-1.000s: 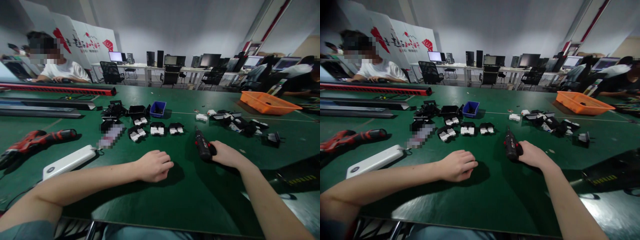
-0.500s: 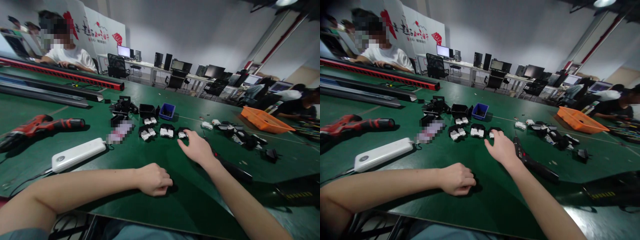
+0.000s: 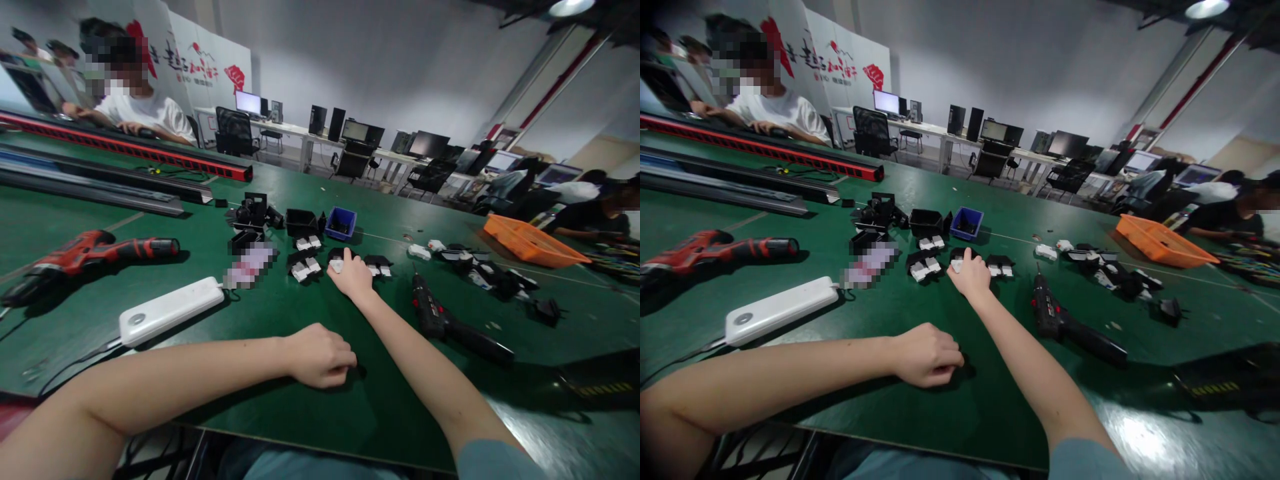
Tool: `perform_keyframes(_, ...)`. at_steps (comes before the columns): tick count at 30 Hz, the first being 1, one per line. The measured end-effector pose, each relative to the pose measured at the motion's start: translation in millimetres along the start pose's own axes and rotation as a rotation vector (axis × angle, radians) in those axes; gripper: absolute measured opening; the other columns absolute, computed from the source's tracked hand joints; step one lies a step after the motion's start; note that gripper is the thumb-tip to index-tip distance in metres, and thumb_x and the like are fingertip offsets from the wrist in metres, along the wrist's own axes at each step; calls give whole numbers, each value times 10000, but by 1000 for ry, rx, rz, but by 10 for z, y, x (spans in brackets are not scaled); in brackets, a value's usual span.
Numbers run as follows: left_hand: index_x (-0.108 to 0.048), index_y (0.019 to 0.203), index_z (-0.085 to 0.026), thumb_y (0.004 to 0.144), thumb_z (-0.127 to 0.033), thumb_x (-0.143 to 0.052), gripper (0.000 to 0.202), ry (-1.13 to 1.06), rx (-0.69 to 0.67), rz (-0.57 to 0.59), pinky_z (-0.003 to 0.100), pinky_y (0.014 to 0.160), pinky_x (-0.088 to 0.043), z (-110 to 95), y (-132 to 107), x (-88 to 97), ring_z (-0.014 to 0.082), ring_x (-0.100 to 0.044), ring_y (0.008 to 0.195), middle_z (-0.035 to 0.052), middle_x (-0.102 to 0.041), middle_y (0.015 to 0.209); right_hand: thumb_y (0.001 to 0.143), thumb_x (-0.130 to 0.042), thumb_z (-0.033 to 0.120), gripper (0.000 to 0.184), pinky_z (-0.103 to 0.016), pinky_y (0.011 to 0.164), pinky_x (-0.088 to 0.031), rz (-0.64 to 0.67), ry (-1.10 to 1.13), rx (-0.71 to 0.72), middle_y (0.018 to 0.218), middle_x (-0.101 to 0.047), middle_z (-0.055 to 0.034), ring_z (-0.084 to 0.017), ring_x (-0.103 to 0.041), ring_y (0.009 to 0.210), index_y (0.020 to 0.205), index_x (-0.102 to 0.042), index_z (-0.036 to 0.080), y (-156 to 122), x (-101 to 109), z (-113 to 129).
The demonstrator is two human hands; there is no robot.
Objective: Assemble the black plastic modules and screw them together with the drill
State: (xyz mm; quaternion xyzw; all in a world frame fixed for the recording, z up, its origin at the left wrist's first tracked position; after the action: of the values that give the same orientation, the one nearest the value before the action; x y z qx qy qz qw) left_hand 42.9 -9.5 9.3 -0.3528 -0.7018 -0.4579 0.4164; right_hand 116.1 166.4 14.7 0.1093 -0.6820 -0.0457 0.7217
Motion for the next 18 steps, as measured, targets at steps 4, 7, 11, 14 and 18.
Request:
perform_keyframes(4, -555, 1039, -213, 880, -202, -468, 182, -271, 353, -269, 253, 617, -411, 312, -48, 197, 128, -562, 684, 7, -625, 841, 885, -473, 543, 704, -415, 844, -477, -139, 112, 152, 1144, -577, -187, -339, -565, 1057, 1438, -316, 137, -222, 155, -154)
perform_keyframes(7, -482, 1043, -198, 921, -258, -440, 142, -500, 650, -633, 256, 655, -424, 638, -184, 295, 129, -522, 703, 8, -559, 854, 877, -499, 522, 737, -417, 883, -475, -233, 218, 340, 1172, -548, -174, -332, -531, 1089, 1471, -280, 146, -529, 338, -272)
perform_keyframes(11, -429, 1073, -206, 911, -360, -499, 235, -716, 814, -795, 267, 693, -437, 859, -251, 216, 131, -514, 746, 8, -520, 916, 830, -577, 472, 744, -441, 877, -477, -215, 258, 584, 1130, -548, -163, -326, -532, 1027, 1460, -330, 162, -1006, 391, -361)
perform_keyframes(14, -459, 1121, -202, 884, -401, -551, 323, -793, 767, -594, 278, 716, -451, 826, -136, 126, 142, -539, 783, 19, -553, 974, 781, -627, 466, 735, -465, 863, -474, -147, 267, 756, 1153, -553, -163, -330, -530, 1016, 1417, -395, 180, -1226, 323, -330)
perform_keyframes(18, -546, 1073, -183, 870, -414, -567, 308, -833, 726, -518, 284, 775, -465, 768, -48, 113, 168, -564, 865, 26, -609, 961, 736, -668, 425, 810, -479, 932, -447, -122, 420, 815, 1234, -551, -168, -325, -517, 1091, 1431, -344, 163, -1230, 326, -316)
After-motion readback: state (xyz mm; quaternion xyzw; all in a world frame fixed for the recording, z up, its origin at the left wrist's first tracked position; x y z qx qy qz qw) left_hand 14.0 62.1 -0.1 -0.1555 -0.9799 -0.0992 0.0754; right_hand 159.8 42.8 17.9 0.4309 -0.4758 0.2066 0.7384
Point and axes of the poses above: each hand's wrist, its own y-axis towards the middle knuckle, its own x-axis out of the back of the hand, z = x × y, the point moved 6 cm from there along y, towards the middle knuckle
